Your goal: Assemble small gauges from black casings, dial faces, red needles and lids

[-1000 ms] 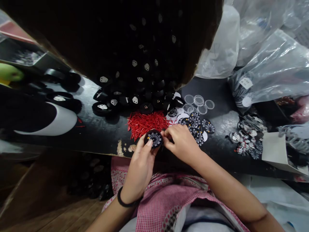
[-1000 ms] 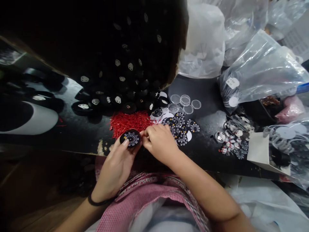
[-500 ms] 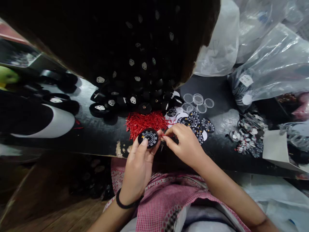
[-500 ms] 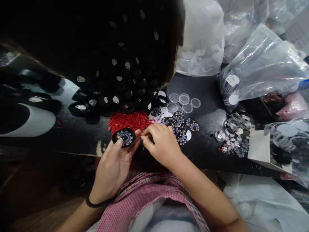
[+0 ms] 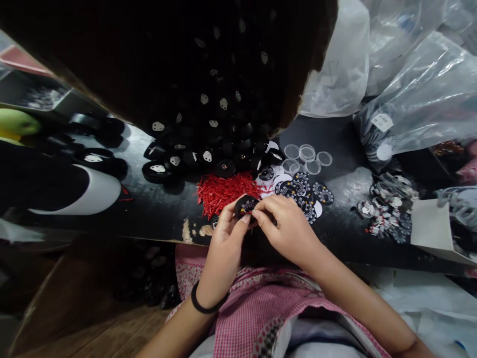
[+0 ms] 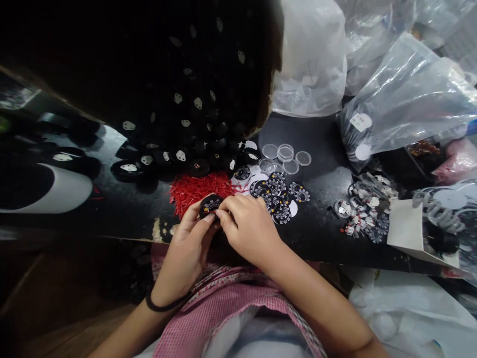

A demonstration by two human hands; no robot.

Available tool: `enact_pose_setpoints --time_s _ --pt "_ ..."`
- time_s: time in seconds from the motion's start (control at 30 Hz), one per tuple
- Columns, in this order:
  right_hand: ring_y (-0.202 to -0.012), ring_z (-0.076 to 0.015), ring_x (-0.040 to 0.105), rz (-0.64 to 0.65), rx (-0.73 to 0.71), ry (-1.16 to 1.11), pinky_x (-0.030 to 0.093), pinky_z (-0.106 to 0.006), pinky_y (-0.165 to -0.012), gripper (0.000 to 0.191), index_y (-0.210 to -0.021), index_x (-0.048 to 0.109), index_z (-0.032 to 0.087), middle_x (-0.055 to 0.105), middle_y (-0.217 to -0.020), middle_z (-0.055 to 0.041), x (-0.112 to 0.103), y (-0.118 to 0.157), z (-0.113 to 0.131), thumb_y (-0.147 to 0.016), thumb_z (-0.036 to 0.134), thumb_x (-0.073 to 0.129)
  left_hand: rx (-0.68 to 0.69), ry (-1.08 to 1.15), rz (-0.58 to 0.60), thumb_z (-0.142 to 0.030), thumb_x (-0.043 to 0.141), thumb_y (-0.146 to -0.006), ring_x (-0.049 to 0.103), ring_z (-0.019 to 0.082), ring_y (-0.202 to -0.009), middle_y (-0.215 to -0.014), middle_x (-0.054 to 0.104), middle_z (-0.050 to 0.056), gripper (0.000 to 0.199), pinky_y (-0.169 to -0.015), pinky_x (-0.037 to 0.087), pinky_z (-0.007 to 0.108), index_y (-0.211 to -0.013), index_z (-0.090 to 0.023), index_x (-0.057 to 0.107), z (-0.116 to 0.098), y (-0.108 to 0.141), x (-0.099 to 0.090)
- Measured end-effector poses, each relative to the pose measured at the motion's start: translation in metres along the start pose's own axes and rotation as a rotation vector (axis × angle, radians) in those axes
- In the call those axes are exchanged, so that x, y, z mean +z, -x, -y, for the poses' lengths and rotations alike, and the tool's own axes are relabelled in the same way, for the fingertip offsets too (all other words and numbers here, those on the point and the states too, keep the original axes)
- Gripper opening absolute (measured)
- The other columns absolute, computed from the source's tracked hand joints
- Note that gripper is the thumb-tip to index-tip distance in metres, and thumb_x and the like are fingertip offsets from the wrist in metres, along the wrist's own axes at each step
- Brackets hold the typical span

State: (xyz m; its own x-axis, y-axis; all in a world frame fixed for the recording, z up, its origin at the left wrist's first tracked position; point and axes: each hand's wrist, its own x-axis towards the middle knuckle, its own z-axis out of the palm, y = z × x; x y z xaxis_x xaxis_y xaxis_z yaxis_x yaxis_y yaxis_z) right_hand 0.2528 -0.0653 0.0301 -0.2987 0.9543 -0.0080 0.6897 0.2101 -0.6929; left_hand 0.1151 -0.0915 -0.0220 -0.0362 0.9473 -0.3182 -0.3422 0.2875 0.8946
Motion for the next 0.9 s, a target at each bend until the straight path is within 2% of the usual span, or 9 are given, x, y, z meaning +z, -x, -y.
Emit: enact_pose_setpoints --time_s 0.23,0.43,0.53,0.6,0.67,0.8,0.9 --pt "-0.078 -0.0159 0.056 0.0 -0.022 -0.09 0.037 -0.029 -0.075 0.015 -0.081 0.056 0.019 0.061 -0.081 -0.0004 -0.005 0.003 -0.002 -0.096 0.019 0.055 0.065 -0.158 0.04 -0.03 0.067 -0.087 0.067 0.016 -0.101 -0.104 0.071 -0.001 0.024 -0.089 0.052 0.025 -0.11 -0.026 0.064 -0.013 0.003 -0.002" --pt "-0.074 -0.0155 0.054 -0.006 0.021 -0.081 0.036 -0.028 -0.07 0.019 -0.076 0.05 0.02 0.06 -0.077 -0.0002 0.002 0.01 0.005 -0.093 0.014 0.057 0.173 -0.405 -0.035 -0.026 0.063 -0.084 0.068 0.015 -0.081 -0.088 0.071 -0.001 0.019 -0.074 0.055 0.024 -0.102 -0.021 0.064 -0.023 0.009 0.001" --pt "-0.069 -0.0143 0.054 0.006 0.07 -0.099 0.036 -0.027 -0.067 0.019 -0.076 0.05 0.02 0.06 -0.073 0.0012 0.001 0.011 0.008 -0.093 0.015 0.057 0.194 -0.45 -0.059 -0.024 0.063 -0.083 0.068 0.015 -0.079 -0.087 0.072 -0.001 0.019 -0.073 0.055 0.024 -0.102 -0.021 0.064 -0.023 0.011 0.0" --pt "-0.063 -0.0132 0.051 0.037 0.101 -0.082 0.034 -0.027 -0.062 0.023 -0.071 0.049 0.02 0.057 -0.068 0.003 -0.002 0.01 0.008 -0.093 0.018 0.058 0.154 -0.415 -0.033 -0.025 0.064 -0.084 0.069 0.015 -0.085 -0.093 0.073 0.0 0.02 -0.078 0.055 0.025 -0.103 -0.022 0.065 -0.022 0.009 -0.002" --pt "-0.062 -0.0131 0.051 0.038 0.085 -0.039 0.033 -0.027 -0.062 0.025 -0.069 0.05 0.02 0.057 -0.066 0.0031 -0.006 0.009 0.006 -0.091 0.021 0.061 0.052 -0.303 0.038 -0.029 0.065 -0.086 0.069 0.017 -0.096 -0.105 0.074 0.0 0.023 -0.087 0.054 0.026 -0.109 -0.024 0.066 -0.022 0.008 -0.005" --pt "-0.082 -0.0182 0.058 -0.039 -0.139 0.118 0.037 -0.032 -0.075 0.003 -0.092 0.062 0.017 0.066 -0.088 -0.0037 -0.01 0.005 0.002 -0.091 0.019 0.06 -0.152 -0.11 0.157 -0.036 0.067 -0.088 0.062 0.02 -0.121 -0.129 0.067 -0.001 0.04 -0.103 0.048 0.029 -0.128 -0.034 0.062 -0.023 0.007 -0.012" --pt "-0.086 -0.0213 0.057 -0.052 -0.255 0.289 0.035 -0.035 -0.078 0.01 -0.092 0.062 0.015 0.067 -0.089 -0.0069 -0.007 0.002 -0.001 -0.093 0.019 0.053 -0.138 -0.174 0.148 -0.043 0.064 -0.09 0.055 0.022 -0.131 -0.138 0.063 -0.001 0.041 -0.111 0.042 0.034 -0.13 -0.036 0.062 -0.022 0.009 -0.016"
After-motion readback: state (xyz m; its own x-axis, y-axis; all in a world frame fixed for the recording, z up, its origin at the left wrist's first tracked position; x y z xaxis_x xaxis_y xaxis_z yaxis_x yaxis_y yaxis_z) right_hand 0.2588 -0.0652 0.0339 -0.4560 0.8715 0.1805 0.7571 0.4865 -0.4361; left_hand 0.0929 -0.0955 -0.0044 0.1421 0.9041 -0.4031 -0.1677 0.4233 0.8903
